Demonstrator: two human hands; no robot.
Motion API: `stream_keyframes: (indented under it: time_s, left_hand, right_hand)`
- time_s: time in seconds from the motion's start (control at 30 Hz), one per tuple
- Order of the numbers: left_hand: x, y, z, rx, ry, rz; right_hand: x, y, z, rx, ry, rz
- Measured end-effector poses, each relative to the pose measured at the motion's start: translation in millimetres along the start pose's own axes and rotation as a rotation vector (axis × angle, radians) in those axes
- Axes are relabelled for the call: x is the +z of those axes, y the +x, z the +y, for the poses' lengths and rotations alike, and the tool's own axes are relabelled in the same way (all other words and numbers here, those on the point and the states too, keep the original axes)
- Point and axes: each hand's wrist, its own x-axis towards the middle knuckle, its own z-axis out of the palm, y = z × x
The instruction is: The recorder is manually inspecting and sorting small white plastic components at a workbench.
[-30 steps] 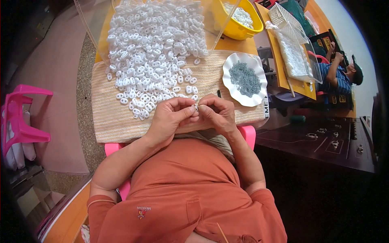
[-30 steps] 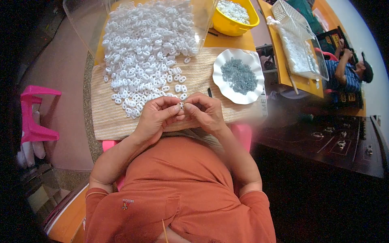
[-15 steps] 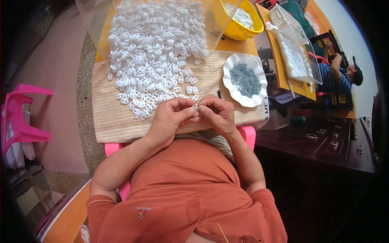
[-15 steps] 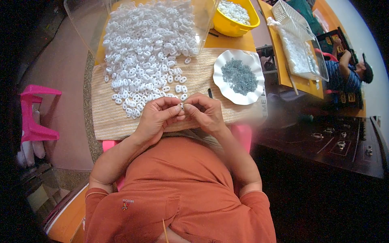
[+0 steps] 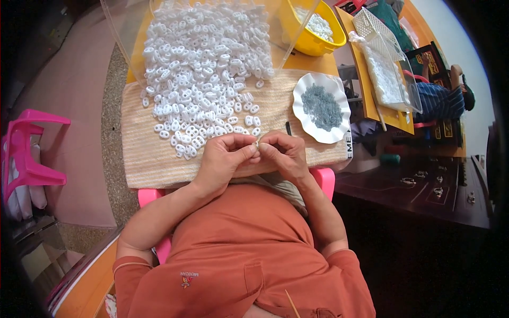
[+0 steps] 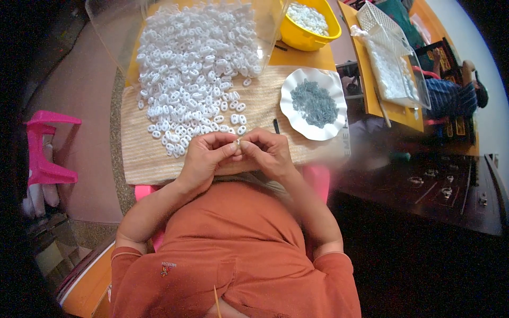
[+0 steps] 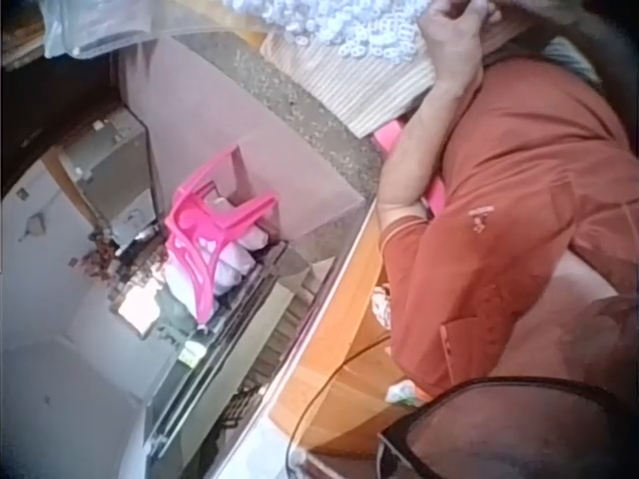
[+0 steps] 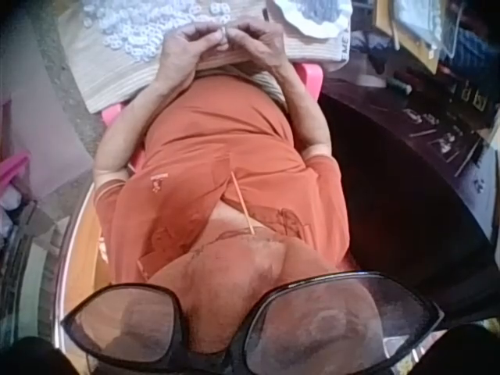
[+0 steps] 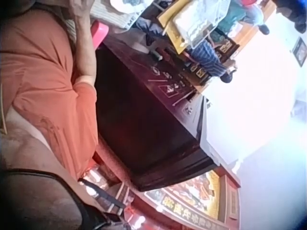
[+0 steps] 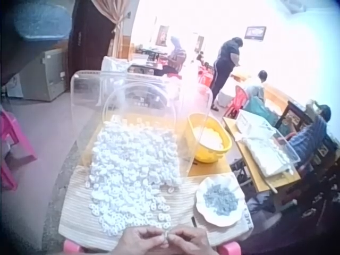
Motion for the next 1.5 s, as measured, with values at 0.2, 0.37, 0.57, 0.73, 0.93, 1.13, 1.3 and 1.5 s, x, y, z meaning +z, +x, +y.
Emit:
stream_keyframes:
  time_s: [0.2, 0.37, 0.57, 0.73, 0.93, 1.13, 1.3, 1.5]
  left_hand:
    - [5, -3, 1, 0.096, 0.131, -0.004]
    - [5, -4, -1, 0.222, 0.209, -0.029]
    - [5, -1, -2, 0.243, 0.2, -0.031]
    - [8, -3, 2, 0.219, 0.126, -0.03]
    - [3, -1, 3, 0.187, 0.055, -0.018]
    - [-3, 3, 12, 0.17, -0.037, 0.044]
    - [-6, 5, 19, 0.203, -0.106, 0.081]
    - [-7, 5, 19, 0.207, -0.125, 0.105]
  right_hand:
    - [-1, -2, 5, 0.034, 0.038, -0.023]
    - [0, -1, 2, 0.082, 0.164, -0.038]
    - [-2, 0, 2, 0.127, 0.195, -0.05]
    - [-1, -1, 4, 0.138, 0.212, -0.042]
    - [-2, 0, -1, 0.131, 0.207, -0.026]
    - [-14, 5, 10, -0.046, -0.216, 0.12]
    - [-12, 10, 7, -0.3, -0.568, 0.113]
    - [-7, 13, 4, -0.339, -1.058, 0.051]
